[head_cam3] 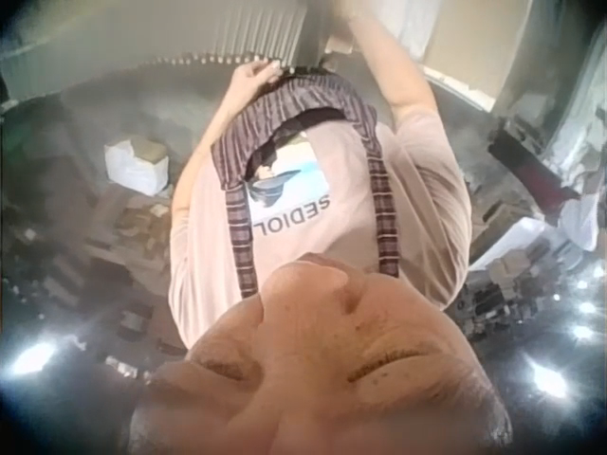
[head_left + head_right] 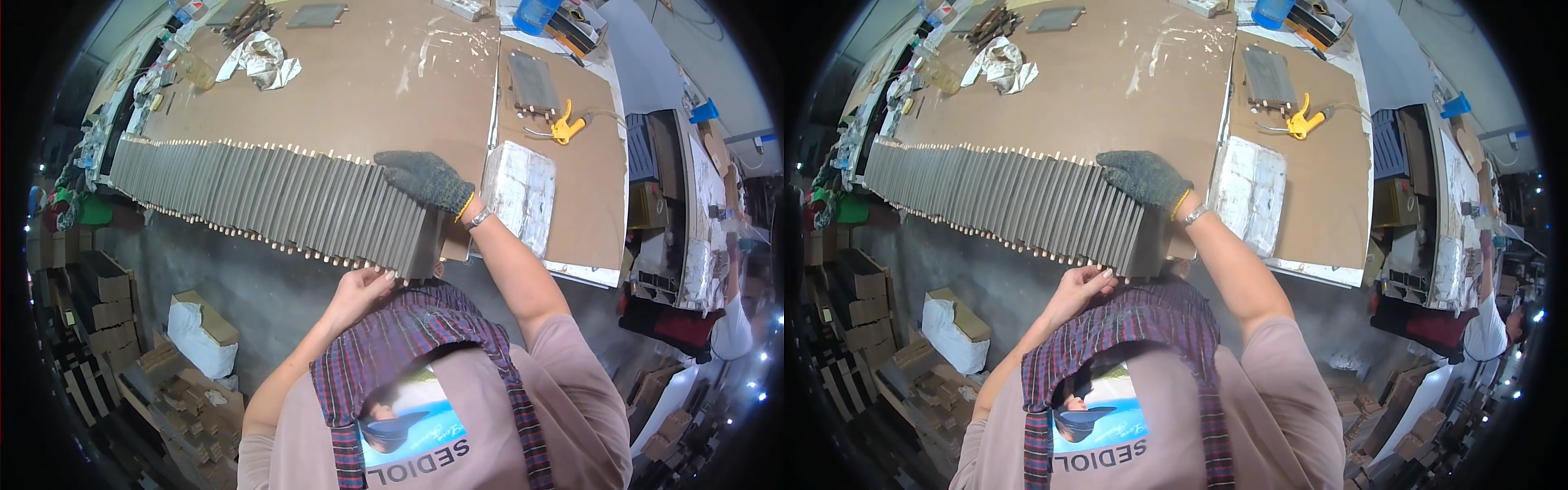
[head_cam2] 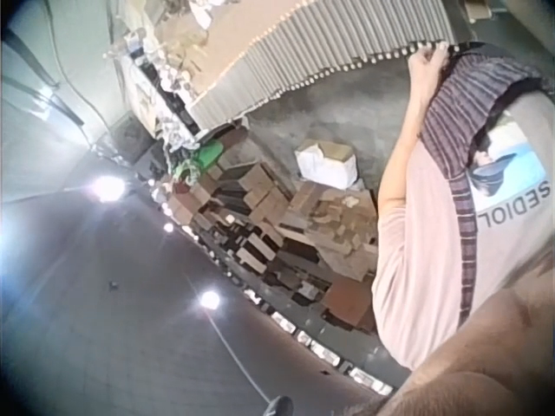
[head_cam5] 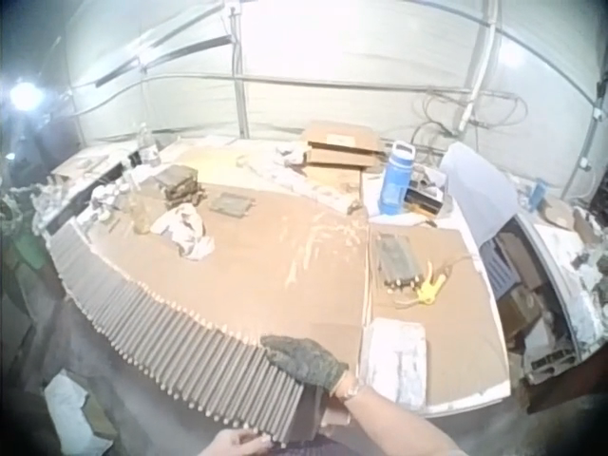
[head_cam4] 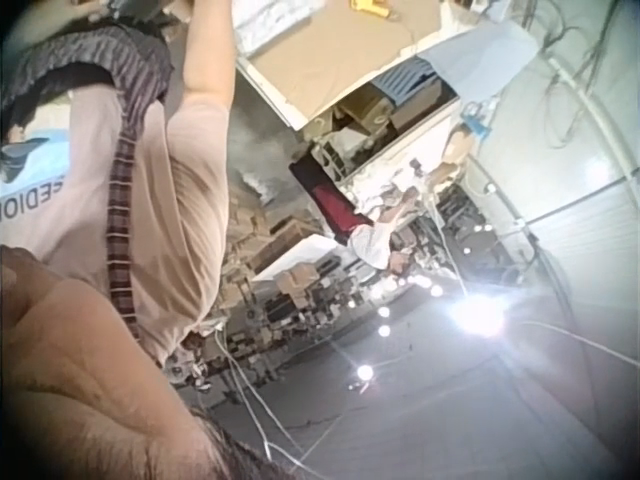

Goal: The person uses a yellow sponge to apply a liquid to the edges and pegs of a long row of connected wooden slats, occasionally picking up and wiping individual wooden components by hand.

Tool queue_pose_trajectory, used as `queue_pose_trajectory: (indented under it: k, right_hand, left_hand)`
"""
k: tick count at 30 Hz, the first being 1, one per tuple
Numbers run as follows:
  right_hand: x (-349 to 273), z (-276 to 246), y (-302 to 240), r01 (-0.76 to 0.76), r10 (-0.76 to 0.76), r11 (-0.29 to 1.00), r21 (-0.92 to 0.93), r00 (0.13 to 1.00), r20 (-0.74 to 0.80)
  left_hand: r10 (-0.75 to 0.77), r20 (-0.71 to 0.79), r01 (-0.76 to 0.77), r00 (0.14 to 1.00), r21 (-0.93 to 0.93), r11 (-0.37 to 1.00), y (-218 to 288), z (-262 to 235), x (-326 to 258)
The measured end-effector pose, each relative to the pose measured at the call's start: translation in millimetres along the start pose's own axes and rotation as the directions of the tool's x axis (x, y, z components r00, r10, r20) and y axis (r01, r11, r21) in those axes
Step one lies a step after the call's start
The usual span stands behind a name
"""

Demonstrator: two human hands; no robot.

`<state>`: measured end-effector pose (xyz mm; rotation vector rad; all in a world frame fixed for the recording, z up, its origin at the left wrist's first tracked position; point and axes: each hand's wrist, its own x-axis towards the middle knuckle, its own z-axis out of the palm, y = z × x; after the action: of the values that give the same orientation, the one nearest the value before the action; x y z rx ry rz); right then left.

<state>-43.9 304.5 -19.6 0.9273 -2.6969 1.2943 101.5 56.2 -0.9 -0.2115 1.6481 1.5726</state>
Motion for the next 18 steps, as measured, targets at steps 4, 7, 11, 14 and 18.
queue_pose_trajectory:
  k: [4,7,11,14,18]
  right_hand:
    - [0,3,6,-0.054,0.060,0.987,0.152,0.998,-0.035]
    - [4,3,-3,-0.190,0.194,0.973,0.132,0.981,-0.013]
    - [5,1,-6,-0.194,0.196,0.973,0.124,0.981,-0.006]
    - [4,0,-3,-0.183,0.185,0.977,0.113,0.983,-0.004]
    - [4,-1,-1,-0.191,0.191,0.967,0.170,0.981,0.018]
  left_hand:
    - [0.020,0.065,-0.022,0.998,0.038,0.999,5,-6,3]
    - [0.051,0.035,-0.054,0.998,0.105,0.993,4,-6,2]
    - [-0.002,0.062,-0.012,0.998,0.224,0.975,27,-4,-7]
    - [0.181,0.057,-0.171,0.982,0.671,0.721,20,-22,-8]
    - [0.008,-0.122,0.016,0.992,0.199,0.980,6,-36,-17]
